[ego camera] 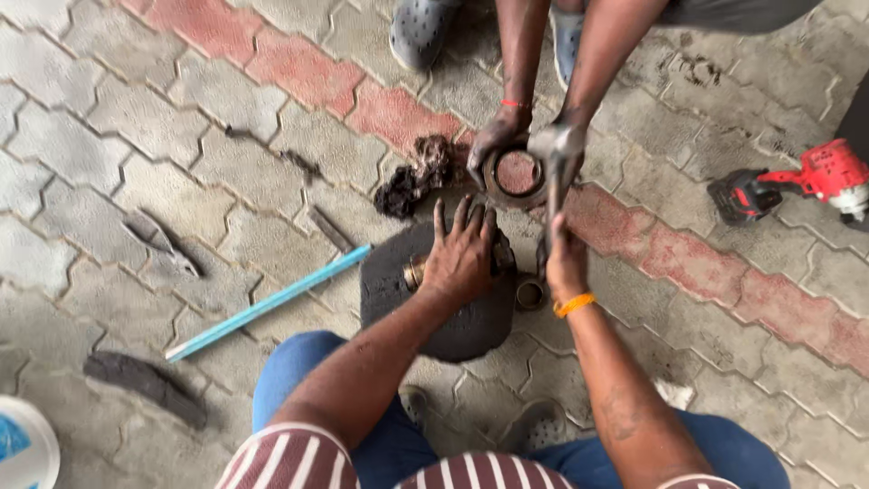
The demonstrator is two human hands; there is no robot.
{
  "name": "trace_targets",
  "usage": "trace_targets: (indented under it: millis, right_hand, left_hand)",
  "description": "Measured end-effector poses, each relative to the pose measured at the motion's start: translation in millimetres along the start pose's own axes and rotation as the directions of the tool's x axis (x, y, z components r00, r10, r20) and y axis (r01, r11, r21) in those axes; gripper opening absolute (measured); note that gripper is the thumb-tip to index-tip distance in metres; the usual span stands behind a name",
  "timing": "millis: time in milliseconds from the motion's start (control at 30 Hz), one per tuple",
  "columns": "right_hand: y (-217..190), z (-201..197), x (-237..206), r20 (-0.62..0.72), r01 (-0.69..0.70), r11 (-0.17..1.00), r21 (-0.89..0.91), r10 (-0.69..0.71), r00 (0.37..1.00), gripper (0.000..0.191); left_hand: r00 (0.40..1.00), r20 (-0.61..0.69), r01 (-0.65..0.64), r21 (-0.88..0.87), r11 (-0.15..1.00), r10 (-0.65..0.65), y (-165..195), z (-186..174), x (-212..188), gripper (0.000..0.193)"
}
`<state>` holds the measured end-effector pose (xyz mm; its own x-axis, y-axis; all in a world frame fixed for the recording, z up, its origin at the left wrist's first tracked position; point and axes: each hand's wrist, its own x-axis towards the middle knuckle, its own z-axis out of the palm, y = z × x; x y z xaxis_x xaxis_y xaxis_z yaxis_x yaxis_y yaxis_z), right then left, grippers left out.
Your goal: The person sits on the ground and uses a hammer to strike a cylindrical metal part resting on a stone block. Another person assists by holding a larger housing component. The recorder repeatedly hammers the part to separate or adjust it, then inspects the separated components.
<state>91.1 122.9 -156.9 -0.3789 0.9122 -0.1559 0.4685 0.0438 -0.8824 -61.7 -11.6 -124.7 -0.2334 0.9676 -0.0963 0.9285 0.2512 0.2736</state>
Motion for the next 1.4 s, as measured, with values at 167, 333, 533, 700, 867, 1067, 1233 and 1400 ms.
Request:
trace_targets:
  millis: [167, 333, 533, 700, 867, 1067, 1233, 1400]
  right_hand:
    - [-47, -33, -5, 0.104, 0.044, 0.892, 0.45, -0.101, 0.989, 0.062]
    - [-15, -10, -3, 0.004, 0.044, 0.905, 0.423, -0.051, 0.999, 0.07]
    - [5, 3, 22, 0.22, -0.096, 0.854, -0.512, 0.238, 0.946, 0.097]
    - [-14, -34, 22, 0.148, -0.022, 0.999, -0.041, 0.028, 0.989, 0.074]
    - [-9, -35, 12, 0.039, 0.133, 0.928, 0.348, -0.157, 0.987, 0.059]
    - [26, -7, 38, 0.289, 0.04, 0.922, -0.385, 0.079, 0.954, 0.076]
    - [32, -24, 21, 0.187, -0.283, 0.926, -0.249, 0.332, 0.924, 0.077]
    - [21, -71, -45, 0.297, -0.422, 0.891, 0.167, 0.363, 0.883, 0.062]
  left_hand:
    - [0.986, 0.16, 0.048, -0.038, 0.998, -0.041, 3, -12, -1, 0.104]
    - [0.982, 0.183, 0.052, -0.017, 0.999, -0.048, 3, -5, 3, 0.1]
    - [0.997, 0.081, -0.028, 0.125, 0.992, 0.018, 1, 5, 5, 0.089]
    - [0.994, 0.109, -0.004, 0.003, 1.0, 0.004, 5, 8, 4, 0.101]
    - [0.999, 0.017, 0.044, -0.046, 0.998, -0.044, 14, 12, 9, 0.099]
    - [0.998, -0.046, 0.034, -0.035, 0.999, -0.035, 18, 0, 9, 0.102]
    - [0.995, -0.102, -0.015, -0.288, 0.958, -0.015, 11, -26, 6, 0.123]
    - [0.995, -0.087, 0.004, -0.43, 0.903, -0.046, -72, -54, 21, 0.054]
